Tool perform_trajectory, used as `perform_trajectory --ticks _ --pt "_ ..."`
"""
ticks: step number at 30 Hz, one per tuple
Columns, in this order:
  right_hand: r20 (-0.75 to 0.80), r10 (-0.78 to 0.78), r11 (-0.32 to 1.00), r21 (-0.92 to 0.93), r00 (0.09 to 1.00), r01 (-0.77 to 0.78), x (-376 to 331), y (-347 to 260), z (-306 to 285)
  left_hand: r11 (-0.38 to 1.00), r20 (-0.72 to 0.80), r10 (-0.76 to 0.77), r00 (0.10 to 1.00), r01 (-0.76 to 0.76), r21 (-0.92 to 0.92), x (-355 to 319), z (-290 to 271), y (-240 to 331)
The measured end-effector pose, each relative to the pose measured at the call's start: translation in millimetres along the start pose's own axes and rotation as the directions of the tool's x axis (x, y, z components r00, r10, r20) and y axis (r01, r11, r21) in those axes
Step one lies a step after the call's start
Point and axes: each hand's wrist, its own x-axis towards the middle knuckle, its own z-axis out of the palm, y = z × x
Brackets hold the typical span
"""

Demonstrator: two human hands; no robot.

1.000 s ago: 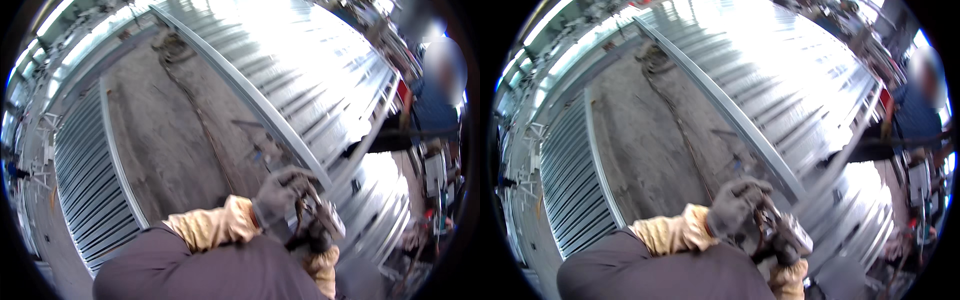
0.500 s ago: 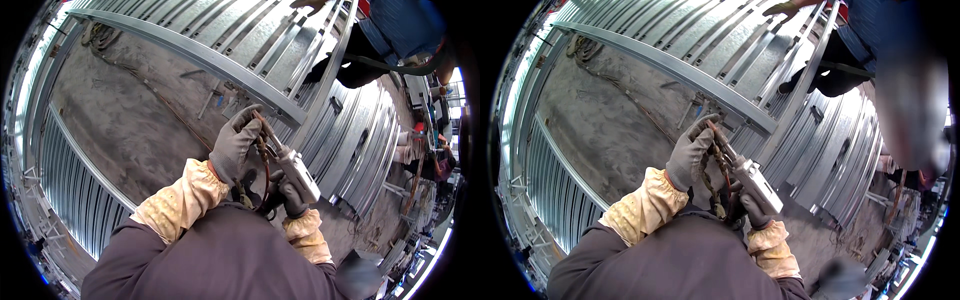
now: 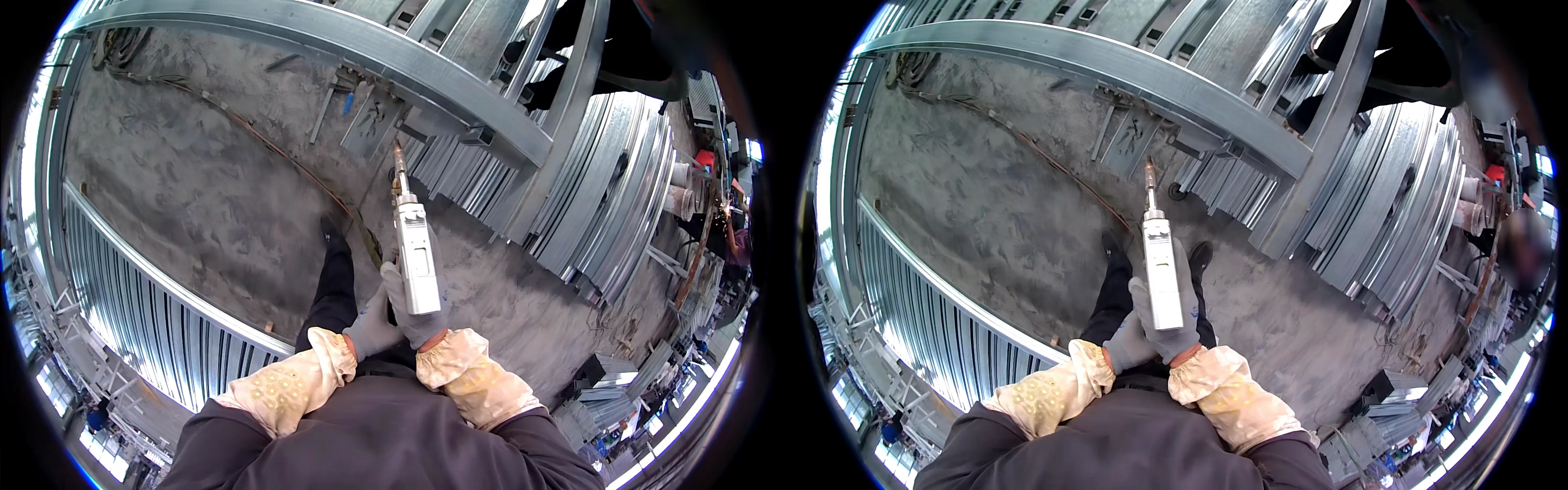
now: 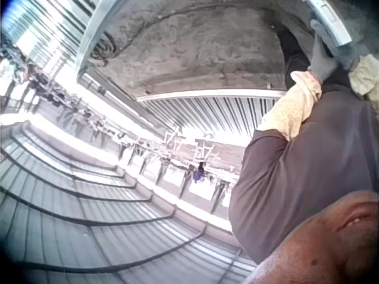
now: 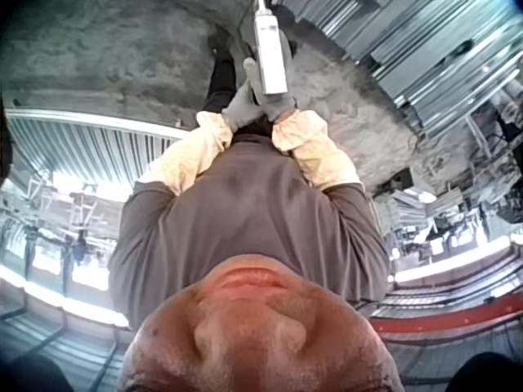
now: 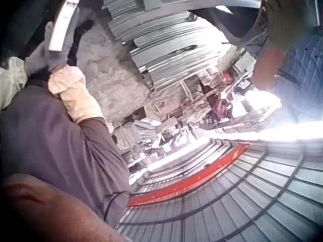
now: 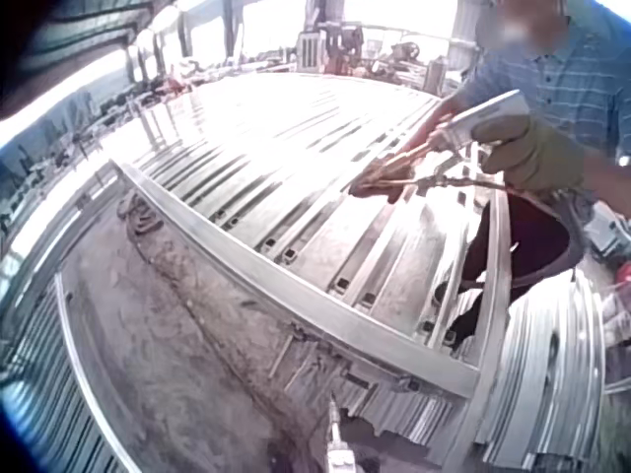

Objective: The person welds metal frame components using a handheld welding gun. They adjust the welding machine settings, position the frame, and weld multiple joints while wearing protective gloves and sleeves.

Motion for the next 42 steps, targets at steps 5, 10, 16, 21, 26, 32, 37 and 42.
perform_trajectory --ticks 5,10,16,21,26,32,37,42 --pt "0.061 -0.002 0.989 -0.149 0.998 0.011 17.8 2.7 19.2 0.998 -0.166 -0.012 0.986 0.001 -0.068 14.0 -7.9 -18.3" --pt "0.073 -0.033 0.982 -0.183 0.997 0.046 26.5 2.2 28.5 0.986 -0.189 0.076 0.979 -0.046 0.158 16.2 -19.1 -22.6" --pt "0.101 -0.029 0.974 -0.219 0.994 0.050 36.4 -3.8 36.0 0.996 -0.181 -0.002 0.983 0.019 0.091 17.7 -29.2 -19.5" --pt "0.106 0.039 0.984 -0.179 0.994 -0.020 38.0 -4.8 40.1 0.997 -0.177 -0.013 0.984 0.026 0.072 19.3 -33.0 -26.5" --pt "0.121 -0.036 0.965 -0.253 0.992 0.066 39.9 -1.2 40.0 0.996 -0.157 -0.057 0.986 0.067 0.058 20.2 -35.2 -19.5" --pt "0.136 -0.119 0.968 -0.204 0.984 0.145 28.8 -30.0 37.4 0.996 -0.161 -0.005 0.987 -0.009 -0.087 8.6 -35.6 -12.1" --pt "0.422 -0.153 0.948 -0.193 0.894 0.254 6.5 -81.1 28.7 0.845 -0.170 0.025 0.985 -0.111 -0.523 -23.1 -46.9 4.6" --pt "0.495 0.010 0.946 0.276 0.869 -0.168 28.3 -151.2 -15.4 0.948 -0.104 0.173 0.979 -0.194 -0.254 -97.7 -81.6 111.7"
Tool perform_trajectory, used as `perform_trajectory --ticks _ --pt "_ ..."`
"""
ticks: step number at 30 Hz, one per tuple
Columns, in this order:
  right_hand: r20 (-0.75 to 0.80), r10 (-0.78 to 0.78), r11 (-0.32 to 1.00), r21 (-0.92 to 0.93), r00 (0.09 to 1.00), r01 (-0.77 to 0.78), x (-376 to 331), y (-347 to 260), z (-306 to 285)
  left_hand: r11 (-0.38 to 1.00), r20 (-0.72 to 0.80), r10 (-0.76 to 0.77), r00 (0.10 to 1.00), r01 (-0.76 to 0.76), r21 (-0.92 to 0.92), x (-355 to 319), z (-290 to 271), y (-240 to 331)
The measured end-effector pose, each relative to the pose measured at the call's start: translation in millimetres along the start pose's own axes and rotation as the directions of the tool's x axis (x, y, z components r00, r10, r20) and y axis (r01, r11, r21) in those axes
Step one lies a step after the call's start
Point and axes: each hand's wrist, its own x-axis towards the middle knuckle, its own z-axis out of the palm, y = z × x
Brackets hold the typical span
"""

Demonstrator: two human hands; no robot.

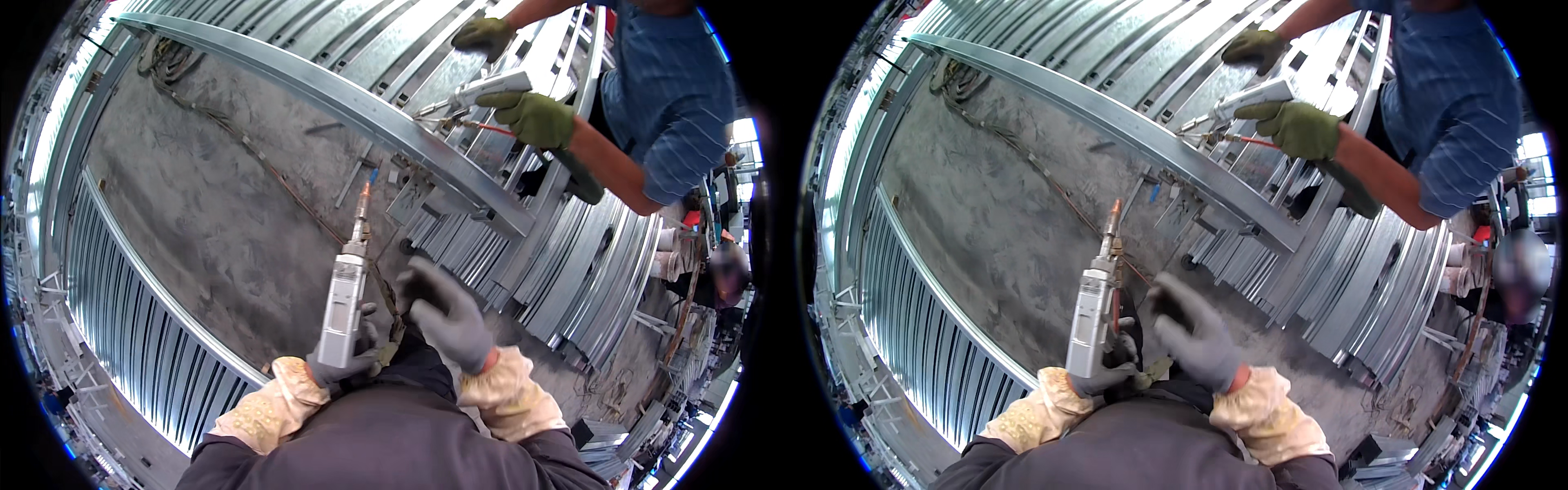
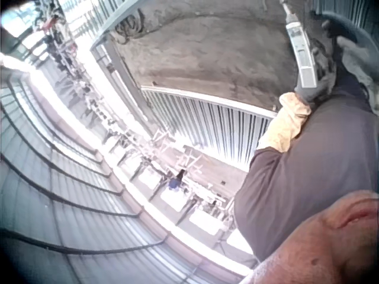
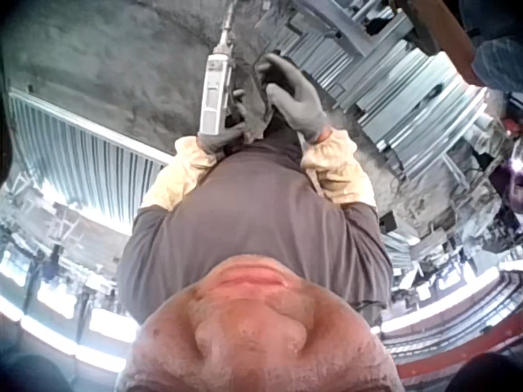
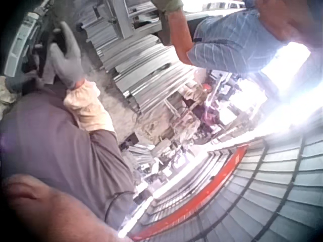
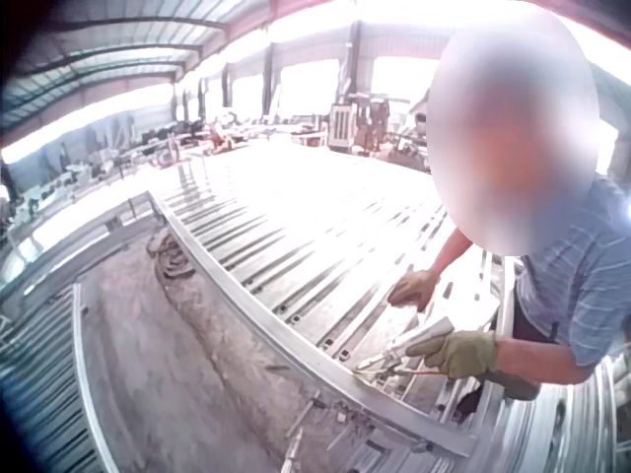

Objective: The person welds metal frame components using a handheld welding gun. They adjust the welding machine settings, position the frame, and weld multiple joints while wearing protective gloves and sleeves.

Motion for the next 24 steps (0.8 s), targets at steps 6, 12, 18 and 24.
perform_trajectory --ticks 6,12,18,24 --pt "0.038 -0.089 0.886 0.459 0.995 0.062 59.1 -56.5 33.0 0.995 0.199 0.020 0.980 -0.040 0.093 -37.1 -15.4 53.5" --pt "0.158 -0.239 0.573 0.819 0.958 0.008 48.3 -64.0 51.9 0.982 0.300 0.016 0.954 -0.072 0.177 -66.4 -14.9 65.6" --pt "0.233 -0.336 0.431 0.899 0.913 -0.071 32.2 -70.1 62.7 0.967 0.360 0.002 0.933 -0.094 0.239 -74.9 -15.6 73.4" --pt "0.162 -0.357 0.453 0.892 0.920 0.019 17.2 -79.7 68.8 0.976 0.409 0.058 0.911 -0.139 0.171 -76.8 -13.6 64.3"
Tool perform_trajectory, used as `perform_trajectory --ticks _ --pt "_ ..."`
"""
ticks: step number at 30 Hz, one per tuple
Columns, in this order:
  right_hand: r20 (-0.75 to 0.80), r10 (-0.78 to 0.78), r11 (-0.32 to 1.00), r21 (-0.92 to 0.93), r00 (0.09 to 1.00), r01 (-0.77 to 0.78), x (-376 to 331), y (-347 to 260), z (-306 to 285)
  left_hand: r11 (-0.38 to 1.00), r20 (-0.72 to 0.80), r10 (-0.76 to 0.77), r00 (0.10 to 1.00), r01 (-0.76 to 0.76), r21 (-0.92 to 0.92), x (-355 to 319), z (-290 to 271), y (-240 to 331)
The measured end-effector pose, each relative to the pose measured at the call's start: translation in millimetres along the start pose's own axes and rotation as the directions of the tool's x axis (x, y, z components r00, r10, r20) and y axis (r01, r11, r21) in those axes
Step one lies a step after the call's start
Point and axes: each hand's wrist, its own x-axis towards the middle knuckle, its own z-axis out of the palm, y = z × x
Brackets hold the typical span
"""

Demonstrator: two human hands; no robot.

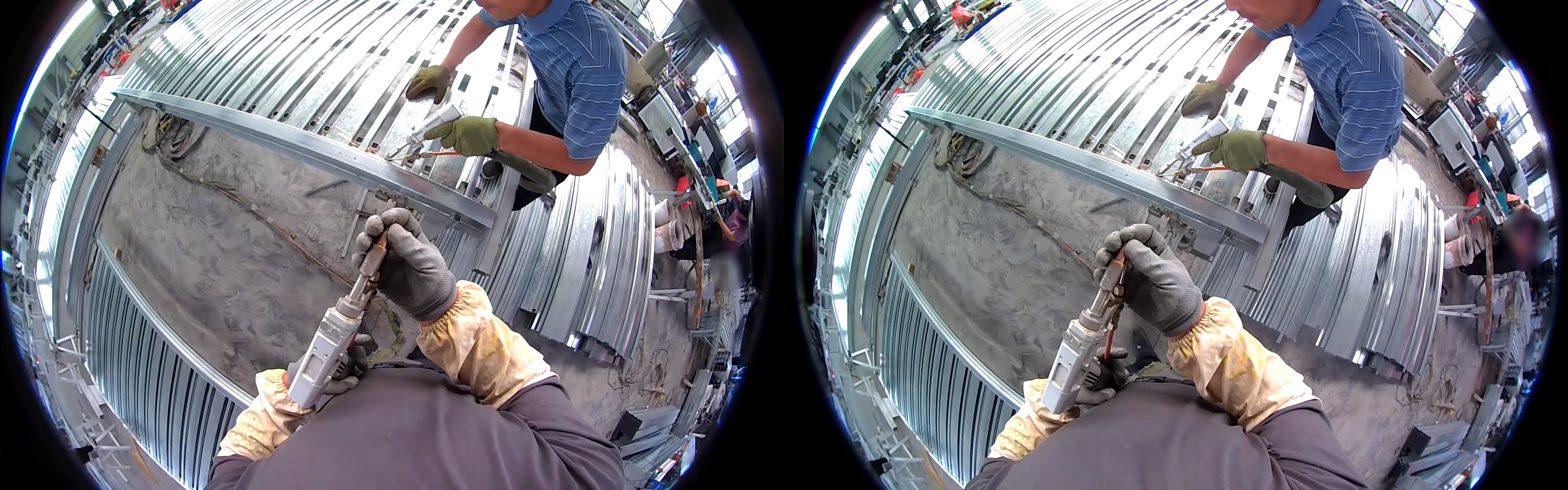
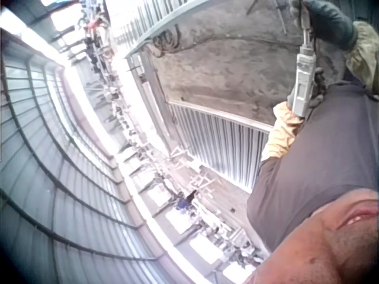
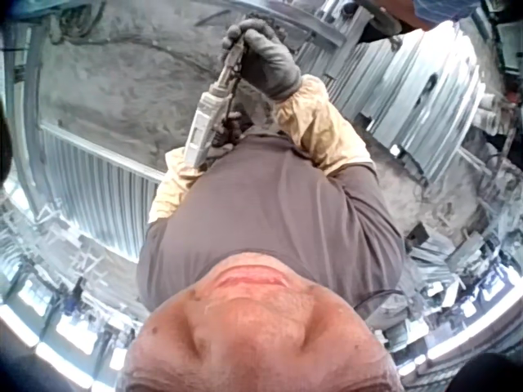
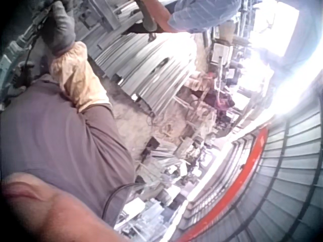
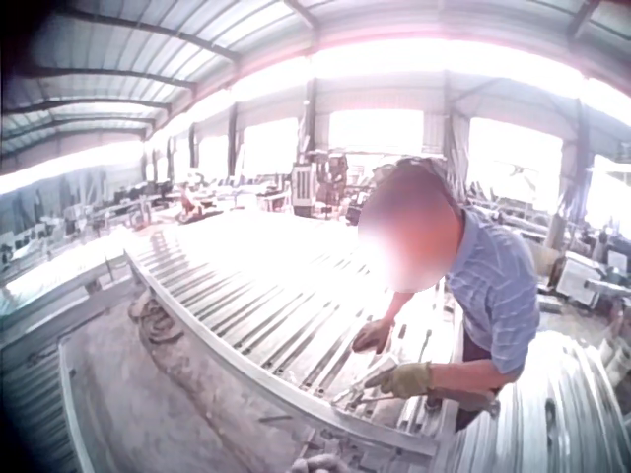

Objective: The person welds metal frame components using a handheld welding gun. They adjust the welding machine settings, position the frame, and weld multiple joints while wearing protective gloves and sleeves.

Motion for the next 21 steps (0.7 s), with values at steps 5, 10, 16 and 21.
perform_trajectory --ticks 5,10,16,21 --pt "0.006 -0.068 0.998 0.004 0.998 0.068 0.6 2.6 9.1 0.999 -0.035 -0.042 0.999 0.042 0.010 -0.9 5.2 2.2" --pt "0.071 -0.040 0.999 -0.005 0.997 0.041 0.9 1.3 2.6 0.993 -0.099 -0.104 0.990 0.109 0.040 1.0 12.4 9.3" --pt "0.141 0.054 0.991 0.113 0.989 -0.070 -0.1 -17.3 7.0 0.993 -0.128 -0.112 0.985 0.116 0.026 0.3 12.2 0.5" --pt "0.130 0.052 0.998 -0.031 0.990 -0.049 -6.0 -18.1 -8.2 0.994 -0.125 -0.104 0.987 0.098 -0.051 5.7 20.0 12.3"
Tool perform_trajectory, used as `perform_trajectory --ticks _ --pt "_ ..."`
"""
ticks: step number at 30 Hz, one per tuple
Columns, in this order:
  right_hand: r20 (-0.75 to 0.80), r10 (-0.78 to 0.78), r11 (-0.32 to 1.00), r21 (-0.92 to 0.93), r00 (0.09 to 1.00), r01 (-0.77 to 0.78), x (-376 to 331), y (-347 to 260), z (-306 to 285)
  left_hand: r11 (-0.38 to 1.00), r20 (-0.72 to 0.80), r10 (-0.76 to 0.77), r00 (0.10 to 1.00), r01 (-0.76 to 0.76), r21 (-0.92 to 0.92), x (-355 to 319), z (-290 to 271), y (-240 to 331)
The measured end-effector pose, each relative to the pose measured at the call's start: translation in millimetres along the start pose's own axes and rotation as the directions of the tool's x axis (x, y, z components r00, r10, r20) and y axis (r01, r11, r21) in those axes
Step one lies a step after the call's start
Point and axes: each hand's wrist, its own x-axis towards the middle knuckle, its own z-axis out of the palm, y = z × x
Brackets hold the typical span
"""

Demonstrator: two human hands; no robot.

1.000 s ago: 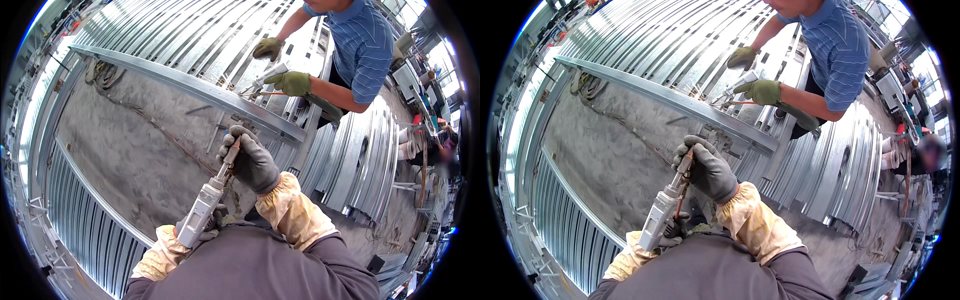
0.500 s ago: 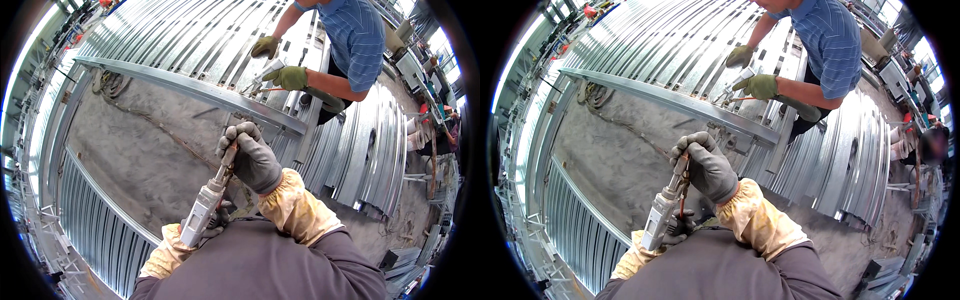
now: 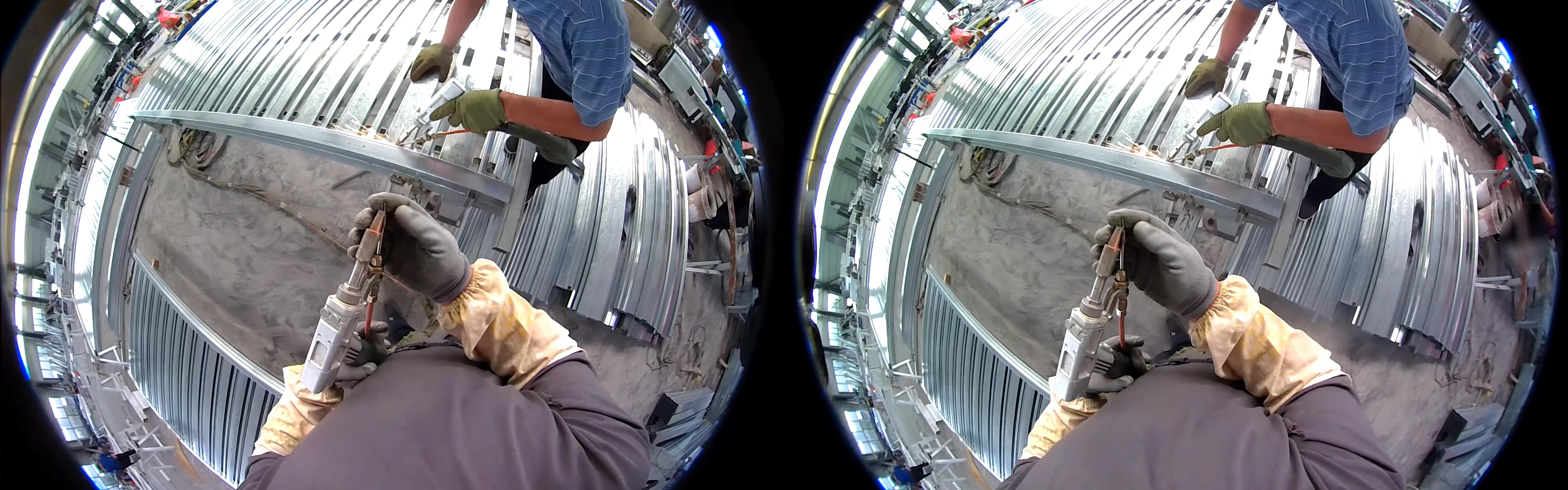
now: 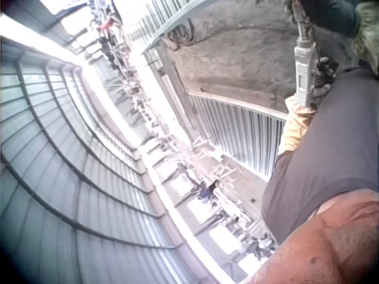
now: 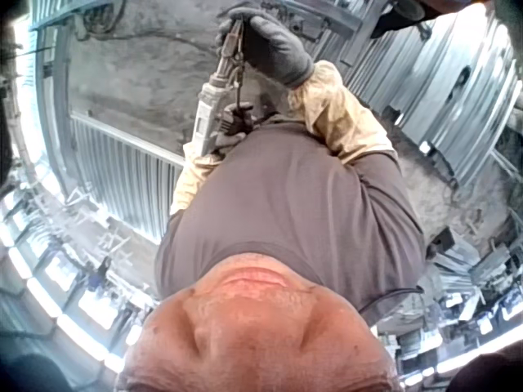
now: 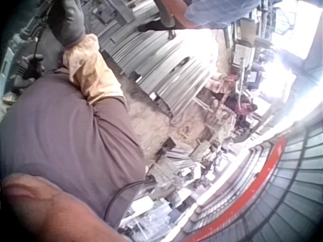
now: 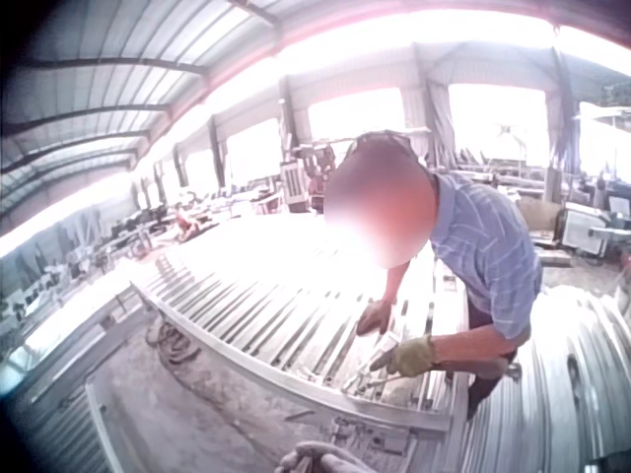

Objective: The person welds metal frame components using a handheld welding gun. They adjust the welding machine settings, position the frame, and weld multiple joints while wearing protective gloves and sleeves.

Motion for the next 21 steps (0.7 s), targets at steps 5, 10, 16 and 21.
perform_trajectory --ticks 5,10,16,21 --pt "-0.033 -0.001 0.989 -0.147 0.999 -0.004 1.1 -9.4 -7.3 0.998 -0.039 -0.060 0.997 0.061 0.031 2.4 5.3 10.5" --pt "-0.021 0.018 0.983 -0.180 1.000 -0.021 5.6 -14.1 -12.1 0.993 -0.086 -0.048 0.995 0.057 0.104 -4.3 1.7 0.6" --pt "-0.039 0.000 0.979 -0.202 0.999 -0.008 7.0 -13.2 -13.7 0.985 -0.090 -0.109 0.990 0.120 0.127 -0.3 17.6 31.3" --pt "0.029 -0.053 0.969 -0.239 0.998 0.058 10.1 -9.4 -16.7 0.994 -0.104 -0.103 0.989 0.107 0.037 -3.3 20.2 26.7"
